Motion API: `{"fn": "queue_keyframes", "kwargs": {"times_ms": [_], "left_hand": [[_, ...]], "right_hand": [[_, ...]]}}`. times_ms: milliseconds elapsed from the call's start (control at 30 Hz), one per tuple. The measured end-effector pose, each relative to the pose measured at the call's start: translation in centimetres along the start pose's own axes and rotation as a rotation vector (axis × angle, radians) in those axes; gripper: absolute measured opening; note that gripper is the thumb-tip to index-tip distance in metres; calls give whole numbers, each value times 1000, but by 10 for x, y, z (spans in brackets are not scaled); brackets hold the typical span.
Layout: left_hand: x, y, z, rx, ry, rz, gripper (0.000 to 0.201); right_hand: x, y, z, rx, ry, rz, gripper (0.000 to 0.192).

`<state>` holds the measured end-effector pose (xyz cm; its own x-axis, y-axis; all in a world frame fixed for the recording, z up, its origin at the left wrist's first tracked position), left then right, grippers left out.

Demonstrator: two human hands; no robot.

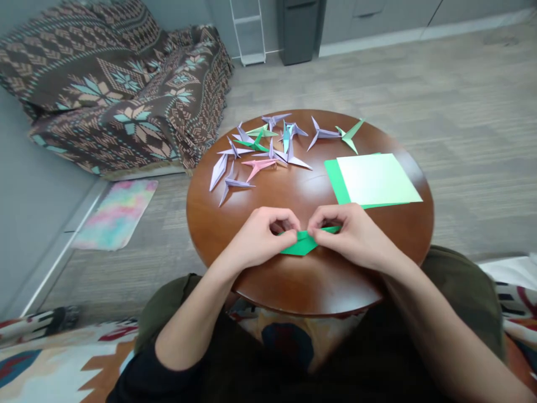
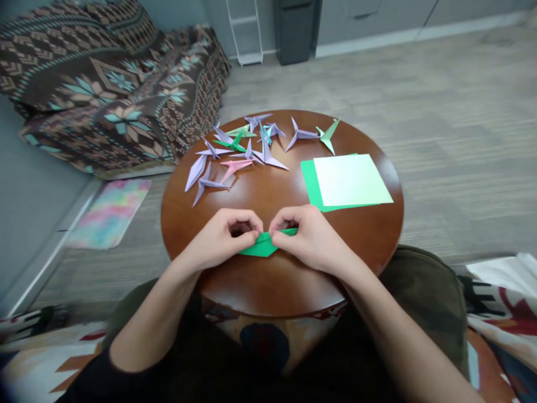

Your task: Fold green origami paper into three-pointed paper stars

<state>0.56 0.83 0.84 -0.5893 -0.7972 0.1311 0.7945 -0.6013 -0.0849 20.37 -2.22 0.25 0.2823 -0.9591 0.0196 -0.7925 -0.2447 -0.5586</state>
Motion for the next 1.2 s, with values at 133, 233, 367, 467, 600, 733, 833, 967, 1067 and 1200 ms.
{"fn": "queue_keyframes", "kwargs": {"times_ms": [133,233,367,467,600,733,833,967,1067,1200], "left_hand": [[0,-1,-2,33,-44,-5,8],[0,-7,-3,72,-55,-13,9],[-1,-28,-5,35,-39,53,5],[-3,-38,-7,26,39,157,7],[-7,-21,-15,276,285,149,59],[-5,4,-19,268,493,109,85],[-4,6,-18,173,515,151,42],[-3,-3,-13,189,470,264,16],[-4,-4,-12,320,409,279,20],[-5,-1,-12,443,345,229,21]], "right_hand": [[1,0,1,4,-25,4,11],[2,-4,4,14,-24,10,11],[2,-21,12,42,1,161,9],[0,-29,19,-25,8,338,10],[-4,-22,26,-200,40,522,12],[-6,-7,25,-359,88,510,16],[-5,0,19,-432,92,448,22],[-4,2,10,-424,28,423,25],[-3,1,5,-356,-53,390,30],[-2,3,2,-220,-112,322,28]]}}
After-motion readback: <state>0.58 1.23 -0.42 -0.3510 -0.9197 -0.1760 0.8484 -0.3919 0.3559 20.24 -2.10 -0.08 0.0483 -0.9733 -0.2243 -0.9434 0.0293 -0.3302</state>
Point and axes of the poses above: each hand's wrist, its own x-axis away from the middle knuckle, its own y-axis out of the palm, z = x × y, the point moved 2 cm from there along -x, towards the middle knuckle, and after that the axes turned 15 degrees about x, right-handed, at the moved point
